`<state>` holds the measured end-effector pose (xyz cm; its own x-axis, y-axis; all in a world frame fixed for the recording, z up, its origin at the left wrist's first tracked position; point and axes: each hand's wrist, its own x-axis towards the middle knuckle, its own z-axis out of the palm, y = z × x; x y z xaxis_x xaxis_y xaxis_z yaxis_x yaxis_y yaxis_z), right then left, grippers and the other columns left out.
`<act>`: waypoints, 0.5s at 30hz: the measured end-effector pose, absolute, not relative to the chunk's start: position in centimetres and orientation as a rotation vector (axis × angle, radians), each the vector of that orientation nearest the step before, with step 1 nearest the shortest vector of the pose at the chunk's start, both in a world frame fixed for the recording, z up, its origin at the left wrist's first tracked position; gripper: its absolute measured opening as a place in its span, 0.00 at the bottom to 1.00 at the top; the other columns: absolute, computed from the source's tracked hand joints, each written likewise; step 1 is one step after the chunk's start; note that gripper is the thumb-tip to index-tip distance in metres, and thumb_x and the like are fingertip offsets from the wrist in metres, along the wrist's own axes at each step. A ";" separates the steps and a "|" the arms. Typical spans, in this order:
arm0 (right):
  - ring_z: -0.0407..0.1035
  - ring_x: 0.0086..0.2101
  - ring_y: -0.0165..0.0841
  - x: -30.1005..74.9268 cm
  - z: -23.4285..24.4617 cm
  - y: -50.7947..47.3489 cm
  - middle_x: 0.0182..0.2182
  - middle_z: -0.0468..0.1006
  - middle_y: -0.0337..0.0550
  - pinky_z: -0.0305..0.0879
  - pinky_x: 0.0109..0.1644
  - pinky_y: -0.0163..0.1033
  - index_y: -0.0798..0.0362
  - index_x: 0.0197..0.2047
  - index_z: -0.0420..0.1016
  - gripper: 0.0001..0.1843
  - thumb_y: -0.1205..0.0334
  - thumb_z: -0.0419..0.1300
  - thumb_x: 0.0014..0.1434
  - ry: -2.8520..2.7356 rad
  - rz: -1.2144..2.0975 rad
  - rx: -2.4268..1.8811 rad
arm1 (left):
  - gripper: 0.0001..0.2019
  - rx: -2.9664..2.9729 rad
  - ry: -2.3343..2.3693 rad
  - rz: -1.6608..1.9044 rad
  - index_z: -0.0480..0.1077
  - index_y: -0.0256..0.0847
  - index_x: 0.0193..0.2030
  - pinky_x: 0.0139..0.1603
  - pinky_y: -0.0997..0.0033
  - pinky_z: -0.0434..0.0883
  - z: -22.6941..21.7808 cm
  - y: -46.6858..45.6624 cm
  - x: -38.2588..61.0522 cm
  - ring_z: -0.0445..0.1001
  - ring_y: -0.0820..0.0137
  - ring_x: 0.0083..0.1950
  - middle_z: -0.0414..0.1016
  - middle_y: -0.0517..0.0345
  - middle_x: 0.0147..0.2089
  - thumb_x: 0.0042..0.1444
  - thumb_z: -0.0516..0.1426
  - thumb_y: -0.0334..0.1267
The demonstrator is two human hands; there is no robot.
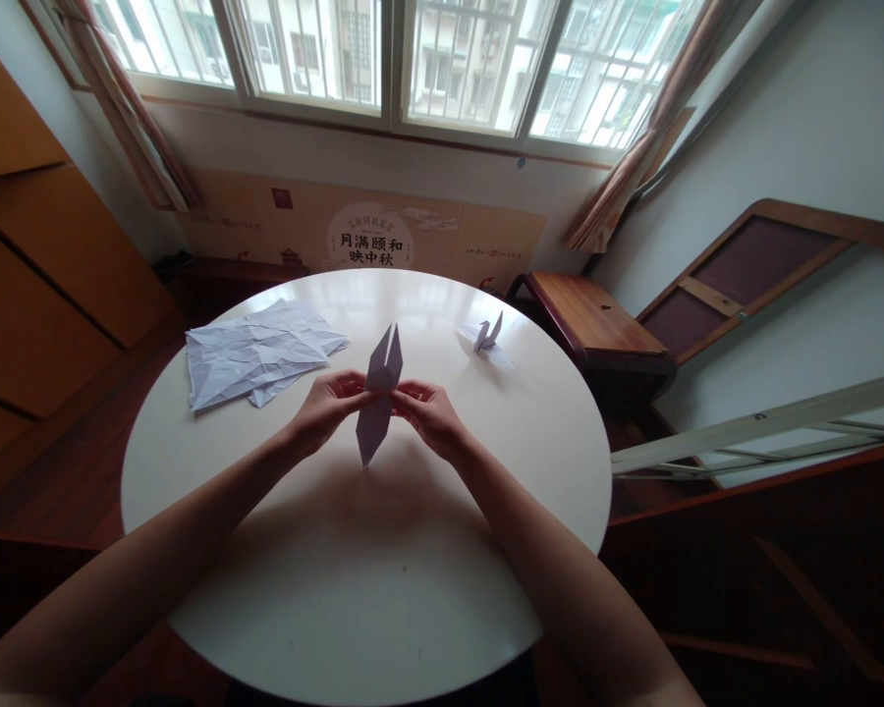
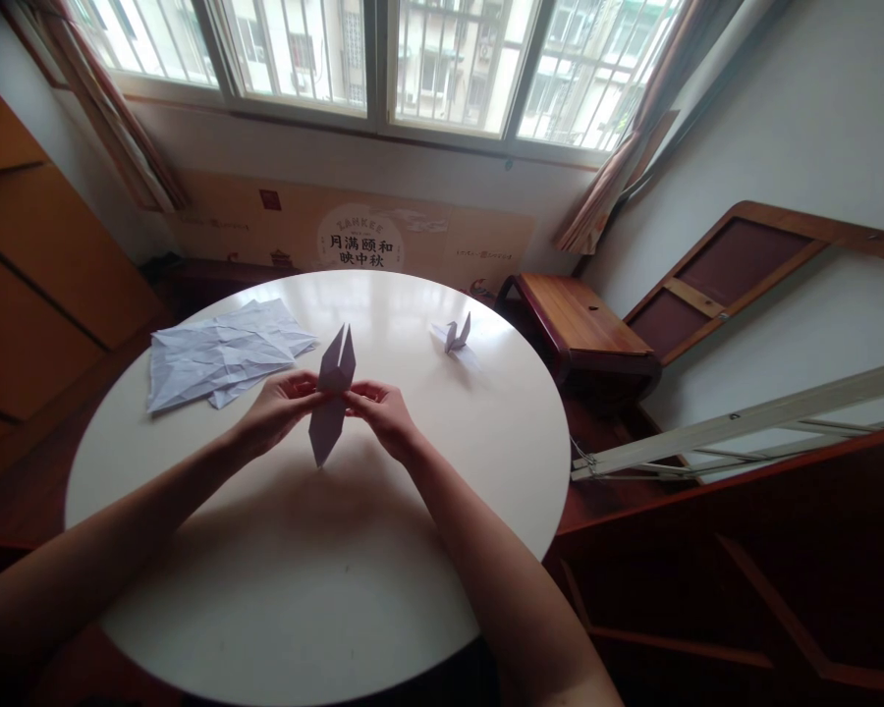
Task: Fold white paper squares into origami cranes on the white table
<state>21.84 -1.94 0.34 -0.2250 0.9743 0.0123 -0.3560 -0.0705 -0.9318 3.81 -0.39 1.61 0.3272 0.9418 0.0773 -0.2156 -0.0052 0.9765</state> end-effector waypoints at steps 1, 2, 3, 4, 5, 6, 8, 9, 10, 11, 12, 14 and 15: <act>0.73 0.33 0.33 21.9 0.2 -1.8 0.30 0.81 0.42 0.68 0.43 0.42 0.54 0.34 0.80 0.22 0.47 0.74 0.41 -1.066 1.527 -0.853 | 0.19 1.215 0.795 1.064 0.78 0.34 0.37 0.44 0.61 0.76 1.7 -0.3 3.8 0.81 0.58 0.39 0.82 0.48 0.36 0.40 0.73 0.41; 0.73 0.33 0.33 21.9 0.1 -1.8 0.30 0.81 0.42 0.69 0.43 0.42 0.54 0.34 0.80 0.22 0.47 0.74 0.41 -1.063 1.508 -0.869 | 0.19 1.207 0.799 1.050 0.79 0.33 0.37 0.45 0.60 0.76 1.8 -0.3 3.8 0.81 0.58 0.39 0.82 0.47 0.36 0.41 0.73 0.42; 0.73 0.33 0.33 21.9 0.0 -1.7 0.30 0.81 0.42 0.69 0.42 0.42 0.54 0.34 0.80 0.22 0.47 0.74 0.41 -1.060 1.492 -0.879 | 0.18 1.199 0.799 1.041 0.79 0.33 0.37 0.46 0.59 0.76 1.8 -0.2 3.7 0.81 0.58 0.39 0.82 0.47 0.36 0.41 0.73 0.43; 0.73 0.33 0.33 21.9 -0.1 -1.6 0.30 0.81 0.42 0.69 0.42 0.41 0.55 0.33 0.80 0.22 0.47 0.74 0.41 -1.057 1.477 -0.887 | 0.18 1.196 0.797 1.040 0.80 0.33 0.37 0.46 0.58 0.76 1.9 -0.2 3.7 0.81 0.57 0.39 0.82 0.47 0.35 0.42 0.73 0.43; 0.73 0.33 0.33 21.8 -0.1 -1.6 0.30 0.81 0.42 0.68 0.41 0.41 0.55 0.33 0.80 0.22 0.47 0.74 0.41 -1.060 1.460 -0.894 | 0.18 1.197 0.796 1.044 0.80 0.33 0.37 0.47 0.57 0.76 1.8 -0.1 3.6 0.81 0.57 0.39 0.82 0.47 0.35 0.42 0.72 0.43; 0.73 0.33 0.32 21.8 -0.1 -1.5 0.30 0.81 0.42 0.68 0.40 0.40 0.55 0.33 0.79 0.22 0.46 0.74 0.42 -1.069 1.442 -0.902 | 0.18 1.201 0.798 1.052 0.79 0.33 0.37 0.47 0.57 0.76 1.8 0.0 3.6 0.81 0.57 0.39 0.82 0.48 0.35 0.42 0.73 0.42; 0.73 0.33 0.32 21.7 0.0 -1.6 0.30 0.80 0.41 0.67 0.38 0.39 0.54 0.34 0.79 0.22 0.47 0.74 0.42 -1.097 1.397 -0.916 | 0.20 1.203 0.811 1.075 0.78 0.33 0.39 0.46 0.59 0.76 1.7 0.0 3.6 0.81 0.58 0.39 0.82 0.48 0.36 0.41 0.73 0.41; 0.72 0.33 0.32 21.7 0.1 -1.6 0.30 0.80 0.41 0.67 0.38 0.38 0.54 0.35 0.78 0.22 0.48 0.74 0.42 -1.106 1.375 -0.916 | 0.21 1.192 0.818 1.088 0.77 0.34 0.40 0.45 0.60 0.76 1.6 0.1 3.5 0.81 0.59 0.39 0.82 0.49 0.36 0.40 0.73 0.40; 0.72 0.32 0.31 21.7 0.2 -1.7 0.30 0.79 0.40 0.67 0.38 0.38 0.53 0.37 0.77 0.22 0.49 0.74 0.42 -1.110 1.355 -0.912 | 0.23 1.173 0.827 1.097 0.75 0.35 0.42 0.44 0.62 0.76 1.6 0.1 3.5 0.81 0.61 0.38 0.82 0.50 0.36 0.40 0.74 0.39; 0.72 0.32 0.31 21.6 0.3 -1.7 0.29 0.79 0.38 0.67 0.38 0.38 0.53 0.39 0.76 0.23 0.50 0.74 0.42 -1.107 1.341 -0.904 | 0.25 1.148 0.838 1.104 0.73 0.36 0.43 0.43 0.63 0.77 1.6 0.0 3.6 0.81 0.63 0.37 0.82 0.52 0.35 0.39 0.74 0.39; 0.72 0.31 0.31 21.6 0.4 -1.8 0.28 0.78 0.37 0.68 0.38 0.39 0.52 0.40 0.74 0.24 0.51 0.74 0.42 -1.099 1.331 -0.897 | 0.26 1.122 0.851 1.105 0.70 0.37 0.43 0.42 0.64 0.77 1.6 0.0 3.6 0.81 0.64 0.36 0.81 0.54 0.34 0.38 0.74 0.38; 0.72 0.31 0.30 21.6 0.5 -1.9 0.27 0.77 0.34 0.68 0.39 0.39 0.51 0.43 0.72 0.26 0.52 0.74 0.42 -1.086 1.322 -0.892 | 0.26 1.086 0.881 1.093 0.68 0.37 0.40 0.40 0.66 0.77 1.7 0.0 3.7 0.81 0.66 0.34 0.81 0.56 0.31 0.37 0.75 0.37; 0.71 0.30 0.30 21.6 0.5 -1.9 0.27 0.76 0.34 0.68 0.39 0.39 0.50 0.44 0.71 0.27 0.53 0.74 0.42 -1.085 1.321 -0.897 | 0.26 1.080 0.892 1.087 0.67 0.37 0.39 0.40 0.66 0.77 1.7 0.0 3.7 0.80 0.66 0.33 0.80 0.56 0.30 0.36 0.75 0.37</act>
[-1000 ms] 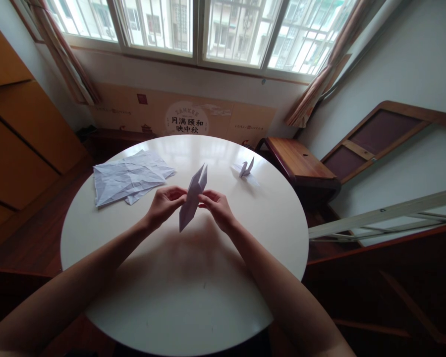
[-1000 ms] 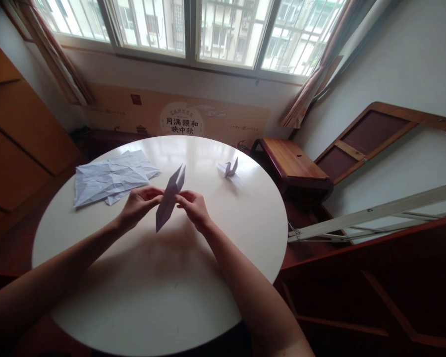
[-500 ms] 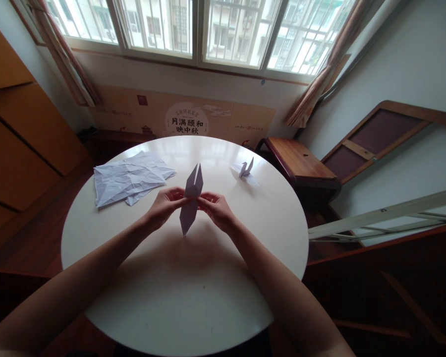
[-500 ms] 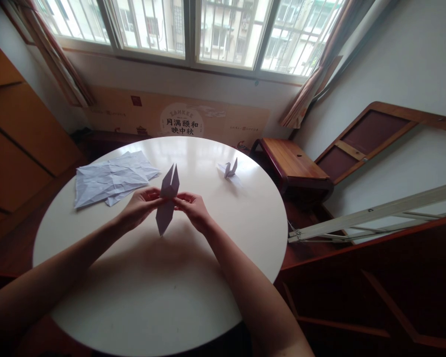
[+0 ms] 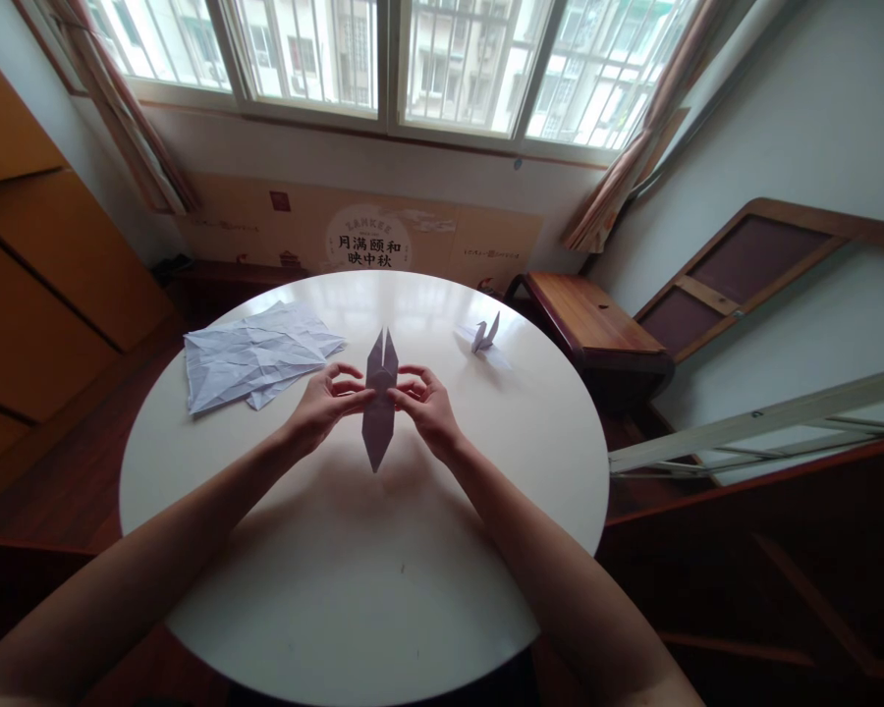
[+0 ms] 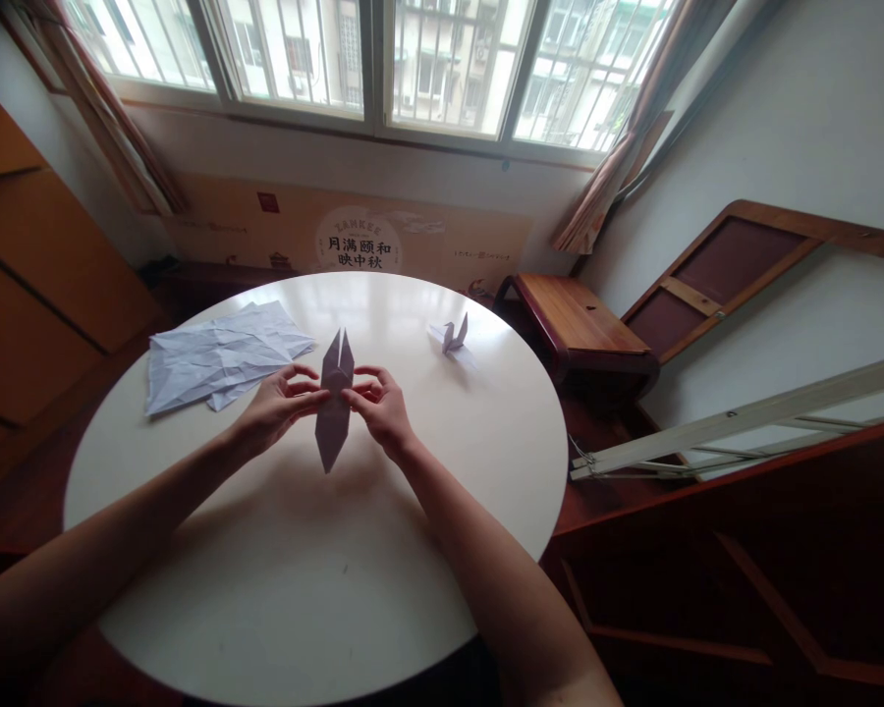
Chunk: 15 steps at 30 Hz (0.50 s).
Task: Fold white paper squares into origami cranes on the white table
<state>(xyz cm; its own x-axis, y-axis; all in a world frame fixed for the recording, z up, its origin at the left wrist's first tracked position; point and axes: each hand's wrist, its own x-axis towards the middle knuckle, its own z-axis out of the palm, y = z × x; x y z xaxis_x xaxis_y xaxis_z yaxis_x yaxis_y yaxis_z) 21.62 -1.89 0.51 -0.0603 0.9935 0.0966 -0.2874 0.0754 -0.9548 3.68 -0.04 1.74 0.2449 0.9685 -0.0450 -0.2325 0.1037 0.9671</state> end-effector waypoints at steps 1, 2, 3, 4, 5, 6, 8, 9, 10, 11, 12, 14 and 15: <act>0.71 0.30 0.30 21.6 0.5 -1.9 0.26 0.76 0.33 0.68 0.39 0.39 0.50 0.44 0.70 0.28 0.53 0.74 0.42 -1.086 1.321 -0.903 | 0.26 1.078 0.900 1.083 0.67 0.36 0.38 0.39 0.66 0.77 1.8 0.0 3.7 0.80 0.67 0.33 0.80 0.56 0.30 0.36 0.75 0.37; 0.71 0.30 0.30 21.7 0.5 -1.9 0.26 0.76 0.33 0.68 0.39 0.39 0.50 0.44 0.70 0.28 0.53 0.74 0.42 -1.084 1.325 -0.911 | 0.26 1.080 0.904 1.083 0.68 0.36 0.38 0.39 0.66 0.77 1.8 0.0 3.7 0.80 0.67 0.32 0.80 0.56 0.30 0.35 0.75 0.37; 0.71 0.29 0.30 21.7 0.5 -1.9 0.26 0.76 0.32 0.67 0.39 0.39 0.50 0.45 0.70 0.29 0.53 0.74 0.41 -1.078 1.333 -0.920 | 0.25 1.083 0.901 1.085 0.69 0.36 0.37 0.38 0.66 0.77 1.7 0.0 3.7 0.80 0.66 0.32 0.80 0.56 0.29 0.35 0.75 0.37; 0.71 0.29 0.29 21.7 0.4 -1.8 0.25 0.76 0.32 0.67 0.38 0.38 0.50 0.45 0.70 0.30 0.53 0.74 0.41 -1.071 1.348 -0.933 | 0.25 1.087 0.896 1.089 0.70 0.36 0.38 0.39 0.66 0.77 1.7 0.0 3.7 0.80 0.66 0.32 0.80 0.56 0.29 0.35 0.75 0.37; 0.70 0.28 0.29 21.8 0.4 -1.8 0.25 0.76 0.32 0.66 0.37 0.38 0.51 0.45 0.70 0.30 0.52 0.74 0.41 -1.067 1.367 -0.953 | 0.24 1.091 0.888 1.092 0.71 0.35 0.38 0.39 0.66 0.77 1.6 0.1 3.6 0.80 0.66 0.32 0.80 0.56 0.29 0.35 0.75 0.37; 0.70 0.27 0.29 21.8 0.4 -1.8 0.25 0.76 0.33 0.65 0.35 0.37 0.52 0.44 0.71 0.29 0.51 0.74 0.41 -1.072 1.389 -0.977 | 0.23 1.098 0.879 1.089 0.73 0.34 0.38 0.39 0.65 0.77 1.6 0.1 3.6 0.80 0.65 0.33 0.80 0.54 0.30 0.35 0.75 0.37; 0.70 0.27 0.29 21.8 0.3 -1.7 0.25 0.77 0.36 0.64 0.33 0.36 0.53 0.38 0.74 0.24 0.49 0.73 0.42 -1.114 1.414 -1.036 | 0.22 1.126 0.866 1.066 0.76 0.33 0.39 0.41 0.62 0.77 1.5 0.1 3.6 0.81 0.62 0.35 0.81 0.50 0.34 0.38 0.74 0.39; 0.70 0.27 0.29 21.8 0.3 -1.7 0.24 0.77 0.37 0.63 0.33 0.35 0.54 0.35 0.74 0.22 0.48 0.72 0.42 -1.143 1.408 -1.060 | 0.21 1.144 0.865 1.049 0.77 0.32 0.39 0.42 0.61 0.76 1.4 0.1 3.6 0.81 0.61 0.36 0.82 0.48 0.36 0.39 0.74 0.40; 0.69 0.27 0.29 21.9 0.2 -1.7 0.24 0.77 0.38 0.62 0.32 0.35 0.54 0.32 0.74 0.21 0.47 0.72 0.42 -1.169 1.391 -1.077 | 0.21 1.164 0.865 1.026 0.78 0.32 0.39 0.42 0.60 0.76 1.4 0.1 3.6 0.81 0.59 0.37 0.82 0.46 0.37 0.40 0.73 0.41; 0.69 0.27 0.29 21.8 0.2 -1.7 0.23 0.76 0.38 0.62 0.32 0.35 0.54 0.30 0.74 0.21 0.47 0.72 0.42 -1.189 1.369 -1.087 | 0.20 1.186 0.867 1.003 0.79 0.31 0.39 0.42 0.60 0.76 1.3 0.0 3.6 0.81 0.59 0.37 0.82 0.45 0.38 0.41 0.73 0.42; 0.69 0.27 0.29 21.8 0.2 -1.7 0.23 0.76 0.38 0.61 0.32 0.35 0.54 0.29 0.74 0.21 0.46 0.72 0.42 -1.201 1.351 -1.091 | 0.20 1.207 0.871 0.984 0.79 0.31 0.39 0.41 0.61 0.76 1.3 -0.1 3.7 0.81 0.59 0.37 0.82 0.45 0.38 0.42 0.72 0.43; 0.68 0.26 0.29 21.8 0.2 -1.7 0.22 0.75 0.38 0.61 0.31 0.35 0.54 0.29 0.74 0.22 0.44 0.72 0.42 -1.223 1.337 -1.092 | 0.19 1.247 0.891 0.964 0.79 0.31 0.38 0.39 0.63 0.75 1.1 -0.3 3.8 0.81 0.60 0.36 0.82 0.46 0.36 0.45 0.71 0.45; 0.68 0.26 0.29 21.8 0.3 -1.8 0.22 0.75 0.37 0.60 0.31 0.35 0.54 0.28 0.73 0.23 0.43 0.71 0.42 -1.237 1.337 -1.093 | 0.18 1.263 0.899 0.963 0.79 0.32 0.36 0.39 0.64 0.75 1.1 -0.3 3.8 0.81 0.60 0.35 0.82 0.47 0.35 0.45 0.71 0.46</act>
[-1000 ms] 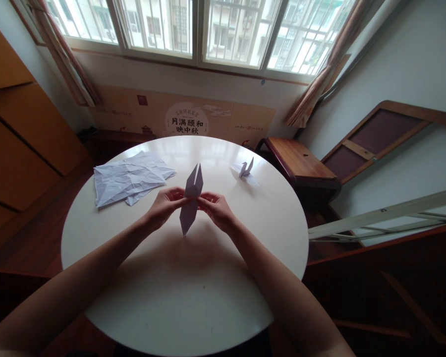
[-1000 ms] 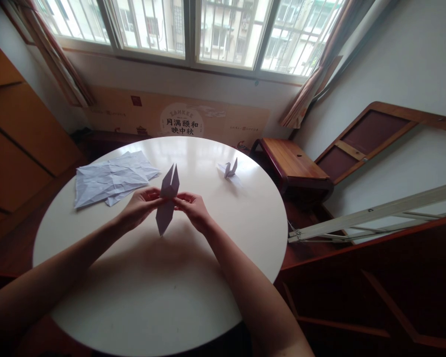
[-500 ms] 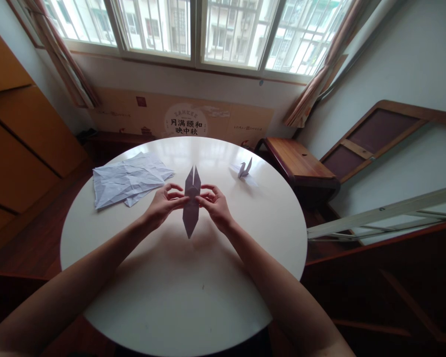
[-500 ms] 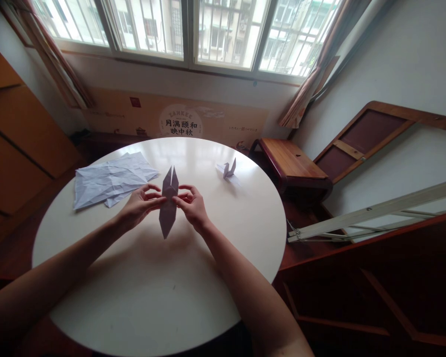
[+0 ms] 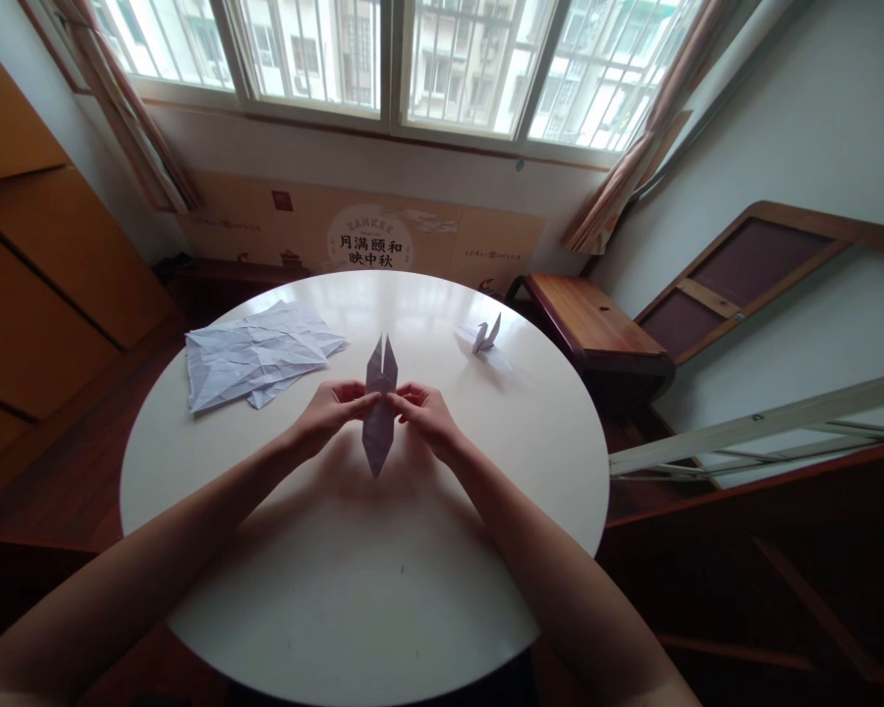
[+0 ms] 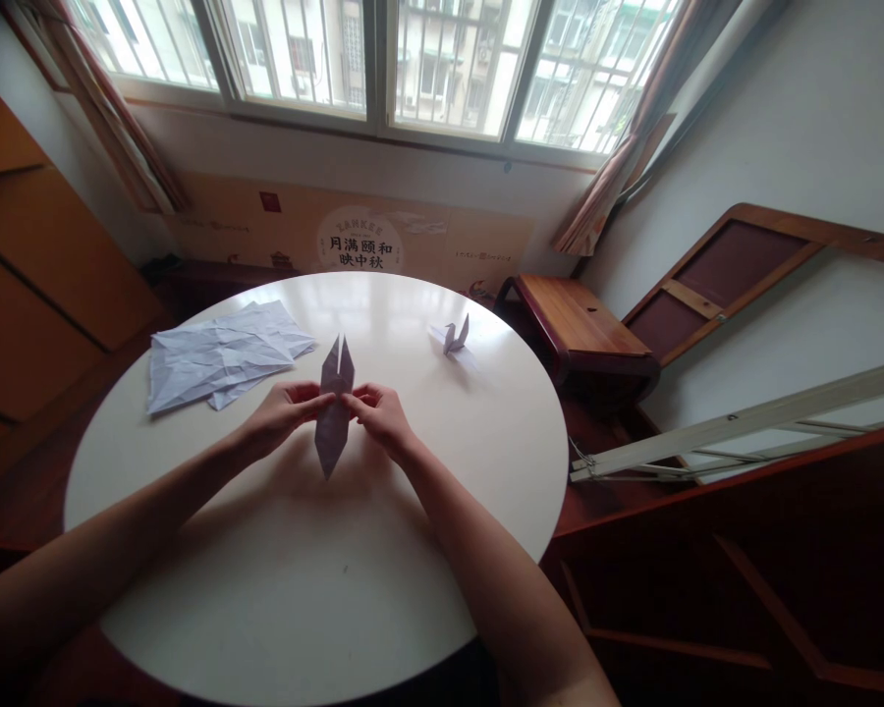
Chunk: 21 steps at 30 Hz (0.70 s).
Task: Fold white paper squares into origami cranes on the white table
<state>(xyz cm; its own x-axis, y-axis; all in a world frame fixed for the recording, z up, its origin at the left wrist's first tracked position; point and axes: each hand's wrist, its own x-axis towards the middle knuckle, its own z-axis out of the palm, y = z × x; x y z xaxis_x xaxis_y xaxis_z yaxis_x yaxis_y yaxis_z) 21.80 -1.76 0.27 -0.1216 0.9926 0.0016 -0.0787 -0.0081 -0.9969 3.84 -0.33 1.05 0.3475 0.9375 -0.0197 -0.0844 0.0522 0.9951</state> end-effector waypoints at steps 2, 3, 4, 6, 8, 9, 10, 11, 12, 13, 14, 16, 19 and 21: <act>0.66 0.24 0.28 21.8 0.4 -1.8 0.20 0.72 0.36 0.59 0.30 0.35 0.54 0.26 0.72 0.25 0.40 0.70 0.43 -1.270 1.333 -1.093 | 0.18 1.280 0.892 0.960 0.79 0.32 0.34 0.38 0.66 0.74 0.9 -0.4 3.9 0.80 0.61 0.35 0.82 0.47 0.34 0.46 0.70 0.47; 0.64 0.23 0.27 21.8 0.4 -1.9 0.19 0.71 0.35 0.59 0.29 0.35 0.54 0.25 0.71 0.25 0.39 0.69 0.43 -1.288 1.325 -1.090 | 0.17 1.282 0.873 0.947 0.79 0.33 0.34 0.38 0.66 0.74 0.8 -0.5 3.9 0.80 0.61 0.36 0.82 0.47 0.35 0.47 0.70 0.47; 0.62 0.23 0.27 21.8 0.4 -1.9 0.18 0.69 0.35 0.57 0.29 0.34 0.54 0.23 0.70 0.26 0.38 0.68 0.44 -1.306 1.313 -1.087 | 0.17 1.281 0.849 0.930 0.79 0.33 0.35 0.38 0.67 0.74 0.7 -0.5 3.9 0.80 0.60 0.36 0.82 0.47 0.36 0.47 0.70 0.47; 0.59 0.22 0.25 21.7 0.5 -2.0 0.17 0.66 0.33 0.55 0.28 0.34 0.53 0.21 0.67 0.28 0.36 0.67 0.45 -1.331 1.284 -1.075 | 0.17 1.282 0.811 0.886 0.80 0.34 0.37 0.37 0.68 0.74 0.7 -0.4 3.8 0.80 0.60 0.38 0.82 0.47 0.37 0.48 0.69 0.47; 0.57 0.22 0.25 21.5 0.4 -2.2 0.18 0.64 0.32 0.53 0.28 0.34 0.53 0.20 0.65 0.29 0.35 0.66 0.45 -1.331 1.262 -1.051 | 0.18 1.303 0.812 0.850 0.81 0.35 0.39 0.35 0.69 0.74 0.8 -0.4 3.7 0.80 0.61 0.37 0.82 0.47 0.37 0.49 0.69 0.48; 0.57 0.23 0.25 21.5 0.4 -2.2 0.18 0.63 0.32 0.53 0.28 0.33 0.53 0.20 0.64 0.29 0.35 0.66 0.45 -1.325 1.258 -1.041 | 0.18 1.326 0.825 0.837 0.81 0.35 0.39 0.34 0.70 0.73 0.8 -0.3 3.7 0.79 0.61 0.36 0.82 0.47 0.37 0.49 0.68 0.49; 0.57 0.23 0.25 21.4 0.3 -2.2 0.18 0.63 0.32 0.53 0.28 0.33 0.53 0.21 0.64 0.29 0.35 0.66 0.45 -1.319 1.255 -1.033 | 0.18 1.354 0.843 0.829 0.81 0.35 0.38 0.32 0.71 0.72 0.9 -0.3 3.7 0.79 0.62 0.35 0.82 0.47 0.37 0.49 0.68 0.49; 0.57 0.23 0.25 21.3 0.3 -2.3 0.18 0.63 0.32 0.53 0.28 0.33 0.53 0.21 0.64 0.29 0.35 0.66 0.45 -1.316 1.250 -1.030 | 0.18 1.382 0.859 0.825 0.81 0.35 0.37 0.31 0.72 0.71 1.0 -0.3 3.7 0.78 0.63 0.33 0.81 0.48 0.36 0.50 0.68 0.50; 0.57 0.23 0.26 21.3 0.2 -2.3 0.18 0.63 0.32 0.53 0.28 0.33 0.53 0.21 0.65 0.29 0.35 0.66 0.46 -1.318 1.242 -1.032 | 0.18 1.404 0.870 0.827 0.81 0.35 0.36 0.30 0.73 0.70 1.0 -0.3 3.6 0.78 0.64 0.32 0.81 0.49 0.35 0.50 0.68 0.50; 0.57 0.23 0.26 21.2 0.2 -2.3 0.18 0.63 0.33 0.53 0.28 0.33 0.53 0.20 0.65 0.28 0.36 0.66 0.46 -1.321 1.232 -1.041 | 0.18 1.417 0.873 0.829 0.81 0.35 0.35 0.28 0.74 0.69 1.0 -0.3 3.6 0.77 0.65 0.31 0.81 0.50 0.33 0.49 0.68 0.50; 0.58 0.23 0.26 21.2 0.2 -2.3 0.18 0.64 0.33 0.53 0.28 0.34 0.53 0.20 0.65 0.28 0.36 0.66 0.46 -1.320 1.221 -1.053 | 0.18 1.423 0.871 0.827 0.81 0.35 0.34 0.27 0.74 0.68 1.0 -0.3 3.6 0.76 0.66 0.30 0.80 0.51 0.32 0.49 0.68 0.50; 0.58 0.23 0.26 21.3 0.3 -2.3 0.18 0.65 0.34 0.53 0.28 0.34 0.53 0.19 0.67 0.27 0.38 0.67 0.47 -1.294 1.211 -1.070 | 0.17 1.426 0.851 0.795 0.80 0.34 0.33 0.25 0.75 0.66 1.0 -0.3 3.5 0.74 0.68 0.27 0.78 0.53 0.29 0.49 0.68 0.50; 0.59 0.24 0.27 21.4 0.7 -2.4 0.18 0.67 0.35 0.55 0.29 0.34 0.54 0.20 0.71 0.25 0.40 0.67 0.46 -1.228 1.235 -1.048 | 0.17 1.441 0.796 0.675 0.79 0.34 0.30 0.23 0.76 0.62 1.1 -0.3 3.3 0.70 0.70 0.24 0.74 0.55 0.25 0.48 0.68 0.49; 0.60 0.24 0.27 21.5 0.9 -2.5 0.18 0.68 0.35 0.56 0.29 0.35 0.55 0.21 0.74 0.24 0.40 0.67 0.47 -1.212 1.252 -1.019 | 0.16 1.442 0.762 0.613 0.79 0.33 0.30 0.23 0.76 0.61 1.3 -0.3 3.0 0.70 0.71 0.24 0.74 0.56 0.24 0.49 0.68 0.48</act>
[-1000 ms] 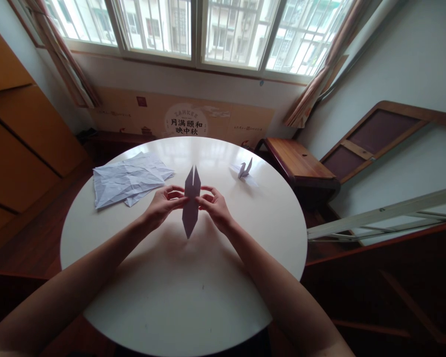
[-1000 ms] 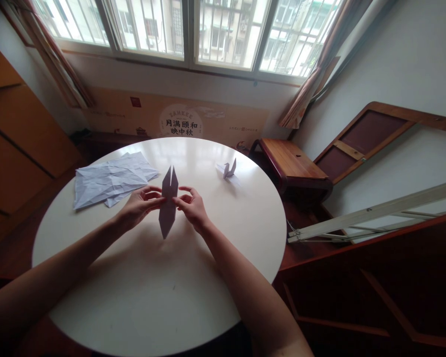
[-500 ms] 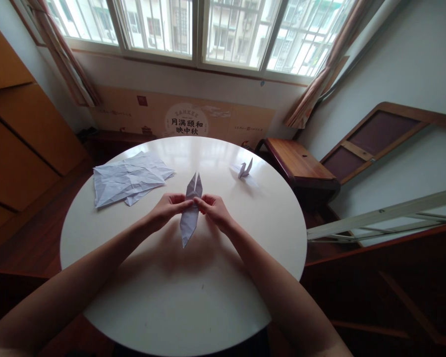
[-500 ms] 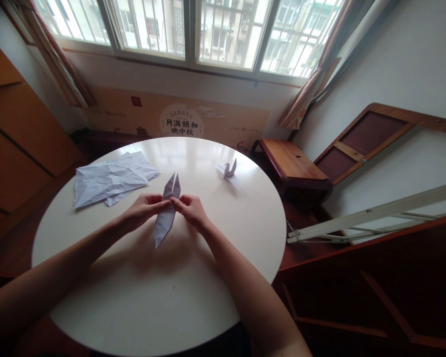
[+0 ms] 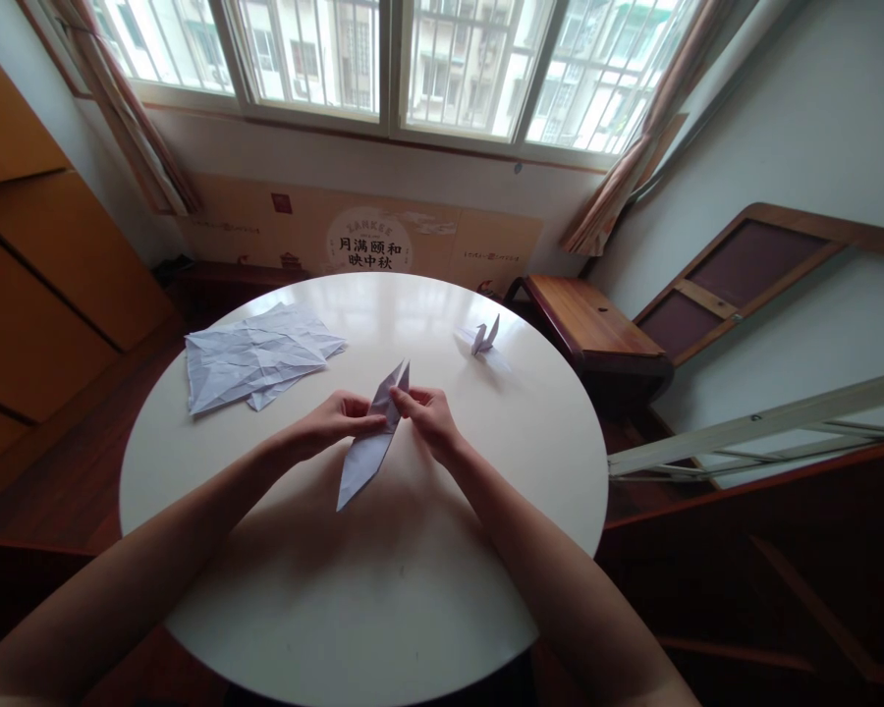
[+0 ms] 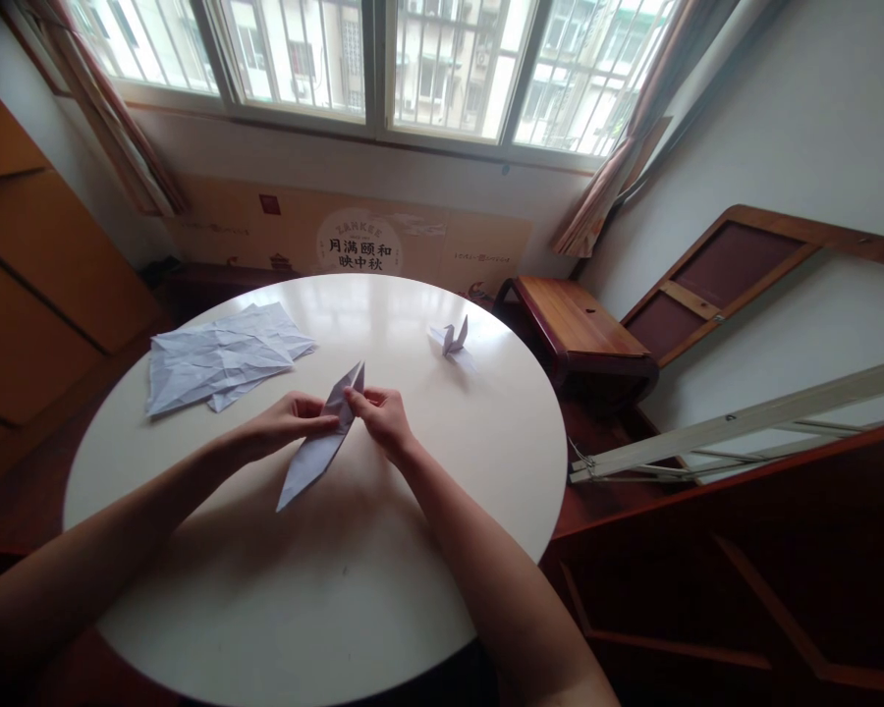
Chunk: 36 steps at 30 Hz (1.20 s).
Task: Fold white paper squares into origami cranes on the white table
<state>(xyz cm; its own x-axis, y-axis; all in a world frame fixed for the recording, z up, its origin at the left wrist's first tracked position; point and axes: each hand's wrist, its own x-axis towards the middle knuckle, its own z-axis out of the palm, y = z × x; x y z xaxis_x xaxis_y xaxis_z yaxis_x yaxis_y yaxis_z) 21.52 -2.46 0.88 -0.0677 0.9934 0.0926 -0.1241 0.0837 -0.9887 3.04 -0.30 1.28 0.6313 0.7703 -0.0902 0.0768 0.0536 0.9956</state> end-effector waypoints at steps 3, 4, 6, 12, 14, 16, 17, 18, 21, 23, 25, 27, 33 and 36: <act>0.60 0.23 0.27 21.6 0.9 -2.5 0.17 0.69 0.36 0.57 0.30 0.35 0.55 0.20 0.74 0.25 0.40 0.67 0.47 -1.205 1.261 -1.015 | 0.15 1.438 0.745 0.574 0.79 0.34 0.32 0.23 0.75 0.62 1.7 -0.3 2.8 0.70 0.70 0.25 0.75 0.55 0.26 0.49 0.68 0.47; 0.61 0.23 0.27 21.7 0.9 -2.4 0.17 0.70 0.36 0.58 0.31 0.36 0.55 0.20 0.75 0.25 0.39 0.67 0.47 -1.196 1.275 -1.021 | 0.15 1.448 0.739 0.554 0.80 0.34 0.32 0.23 0.75 0.62 1.8 -0.3 2.7 0.71 0.69 0.25 0.75 0.54 0.26 0.49 0.68 0.47; 0.64 0.23 0.28 21.7 0.7 -2.3 0.19 0.73 0.39 0.61 0.32 0.37 0.56 0.21 0.77 0.27 0.37 0.66 0.48 -1.163 1.326 -1.031 | 0.14 1.486 0.713 0.497 0.80 0.34 0.31 0.23 0.75 0.62 2.0 -0.4 2.7 0.71 0.69 0.25 0.75 0.54 0.26 0.50 0.67 0.46; 0.71 0.25 0.33 21.9 0.5 -1.9 0.21 0.78 0.44 0.67 0.36 0.40 0.58 0.25 0.81 0.33 0.31 0.65 0.44 -1.105 1.412 -1.008 | 0.14 1.526 0.664 0.378 0.77 0.35 0.32 0.26 0.75 0.59 2.1 -0.7 2.8 0.68 0.71 0.26 0.72 0.57 0.27 0.53 0.65 0.46; 0.71 0.24 0.32 22.1 0.6 -1.7 0.20 0.78 0.45 0.67 0.36 0.40 0.58 0.24 0.81 0.34 0.29 0.64 0.45 -1.099 1.402 -1.015 | 0.15 1.528 0.678 0.357 0.77 0.34 0.34 0.27 0.75 0.59 2.2 -0.7 2.8 0.67 0.71 0.27 0.72 0.57 0.28 0.54 0.65 0.47; 0.70 0.24 0.32 22.4 0.7 -1.6 0.20 0.78 0.45 0.66 0.35 0.39 0.58 0.25 0.82 0.36 0.28 0.62 0.46 -1.106 1.377 -1.030 | 0.16 1.531 0.684 0.348 0.76 0.34 0.34 0.28 0.75 0.59 2.3 -0.6 2.8 0.67 0.71 0.28 0.71 0.58 0.28 0.54 0.64 0.48; 0.70 0.24 0.32 22.5 0.7 -1.5 0.21 0.79 0.45 0.65 0.35 0.38 0.58 0.26 0.82 0.36 0.29 0.61 0.47 -1.121 1.364 -1.036 | 0.16 1.529 0.681 0.345 0.75 0.34 0.34 0.28 0.76 0.59 2.4 -0.6 2.8 0.67 0.72 0.28 0.71 0.59 0.28 0.54 0.64 0.49; 0.70 0.25 0.31 22.6 0.7 -1.5 0.21 0.79 0.45 0.65 0.35 0.38 0.58 0.27 0.83 0.35 0.29 0.61 0.47 -1.137 1.353 -1.045 | 0.17 1.527 0.674 0.343 0.75 0.34 0.33 0.28 0.76 0.59 2.5 -0.7 2.8 0.67 0.72 0.29 0.71 0.60 0.28 0.54 0.64 0.49; 0.70 0.26 0.32 23.0 0.5 -1.4 0.22 0.80 0.45 0.64 0.37 0.38 0.58 0.29 0.84 0.33 0.32 0.62 0.49 -1.159 1.322 -1.065 | 0.17 1.529 0.670 0.353 0.75 0.34 0.33 0.28 0.76 0.60 2.6 -0.8 3.0 0.68 0.72 0.29 0.71 0.60 0.28 0.53 0.65 0.49; 0.70 0.28 0.32 23.2 0.4 -1.2 0.23 0.79 0.45 0.64 0.37 0.38 0.57 0.31 0.84 0.31 0.33 0.63 0.50 -1.141 1.303 -1.059 | 0.17 1.530 0.731 0.422 0.75 0.33 0.31 0.27 0.76 0.60 2.3 -0.9 3.2 0.68 0.72 0.27 0.71 0.60 0.26 0.51 0.66 0.49; 0.70 0.28 0.31 23.4 0.5 -1.0 0.25 0.79 0.44 0.64 0.37 0.38 0.57 0.33 0.83 0.30 0.34 0.63 0.50 -1.116 1.292 -1.027 | 0.18 1.502 0.827 0.569 0.75 0.33 0.30 0.25 0.76 0.61 1.9 -0.8 3.6 0.70 0.71 0.26 0.72 0.58 0.25 0.49 0.67 0.50; 0.70 0.29 0.30 23.6 0.7 -0.9 0.28 0.79 0.43 0.64 0.36 0.37 0.55 0.37 0.82 0.29 0.35 0.65 0.48 -1.108 1.306 -0.993 | 0.19 1.422 0.872 0.756 0.76 0.33 0.36 0.28 0.75 0.66 1.4 -0.7 3.9 0.74 0.67 0.30 0.76 0.56 0.29 0.47 0.69 0.49; 0.73 0.31 0.31 23.2 1.1 -1.6 0.29 0.80 0.42 0.66 0.37 0.37 0.55 0.46 0.78 0.29 0.44 0.71 0.46 -1.315 1.431 -1.012 | 0.36 1.215 0.826 1.122 0.59 0.43 0.56 0.34 0.67 0.76 0.8 0.1 3.6 0.80 0.63 0.35 0.80 0.56 0.37 0.43 0.72 0.42; 0.72 0.31 0.31 22.7 0.8 -2.0 0.27 0.79 0.42 0.66 0.37 0.37 0.56 0.39 0.79 0.24 0.45 0.70 0.47 -1.417 1.430 -1.001 | 0.25 1.278 0.803 1.163 0.65 0.40 0.44 0.30 0.72 0.75 0.7 0.4 3.3 0.79 0.67 0.31 0.77 0.60 0.32 0.44 0.71 0.41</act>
